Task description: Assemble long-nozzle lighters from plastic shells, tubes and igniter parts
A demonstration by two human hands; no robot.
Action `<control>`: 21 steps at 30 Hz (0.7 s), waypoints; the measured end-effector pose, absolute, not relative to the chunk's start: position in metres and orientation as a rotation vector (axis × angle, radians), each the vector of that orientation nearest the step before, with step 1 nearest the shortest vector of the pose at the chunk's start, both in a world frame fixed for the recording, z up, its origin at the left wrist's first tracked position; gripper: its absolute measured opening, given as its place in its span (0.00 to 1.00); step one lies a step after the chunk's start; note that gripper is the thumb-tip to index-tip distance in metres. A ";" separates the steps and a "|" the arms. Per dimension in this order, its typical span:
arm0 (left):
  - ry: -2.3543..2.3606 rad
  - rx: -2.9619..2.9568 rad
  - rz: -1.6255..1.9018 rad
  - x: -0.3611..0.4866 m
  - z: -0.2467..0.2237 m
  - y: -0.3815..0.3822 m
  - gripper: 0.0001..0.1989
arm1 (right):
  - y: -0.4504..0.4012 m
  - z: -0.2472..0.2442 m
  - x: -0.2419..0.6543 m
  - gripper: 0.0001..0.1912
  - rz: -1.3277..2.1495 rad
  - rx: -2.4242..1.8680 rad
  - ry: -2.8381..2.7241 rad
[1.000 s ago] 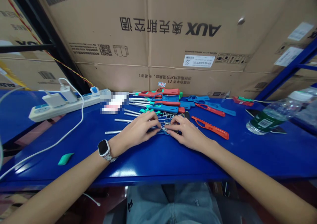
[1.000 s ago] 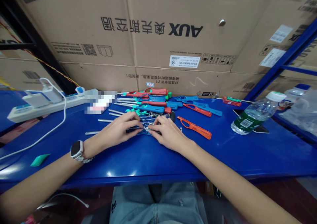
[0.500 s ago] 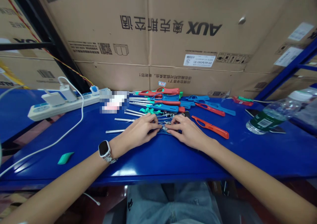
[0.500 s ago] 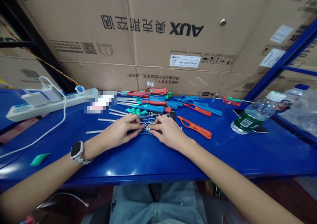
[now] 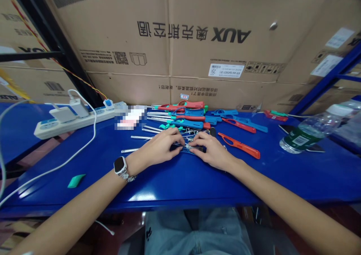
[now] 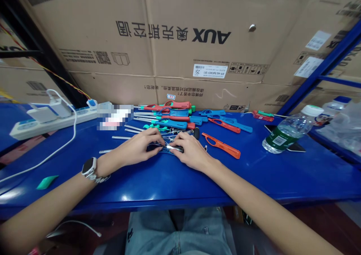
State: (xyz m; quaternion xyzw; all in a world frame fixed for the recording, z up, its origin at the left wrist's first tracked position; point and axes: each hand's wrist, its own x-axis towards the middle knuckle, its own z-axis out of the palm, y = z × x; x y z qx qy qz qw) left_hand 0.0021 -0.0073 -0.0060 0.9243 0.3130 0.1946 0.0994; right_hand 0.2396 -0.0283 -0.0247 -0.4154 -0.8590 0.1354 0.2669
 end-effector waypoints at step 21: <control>0.980 2.783 0.616 0.002 -0.002 -0.007 0.03 | -0.035 -0.023 0.239 0.08 0.189 -0.849 -2.318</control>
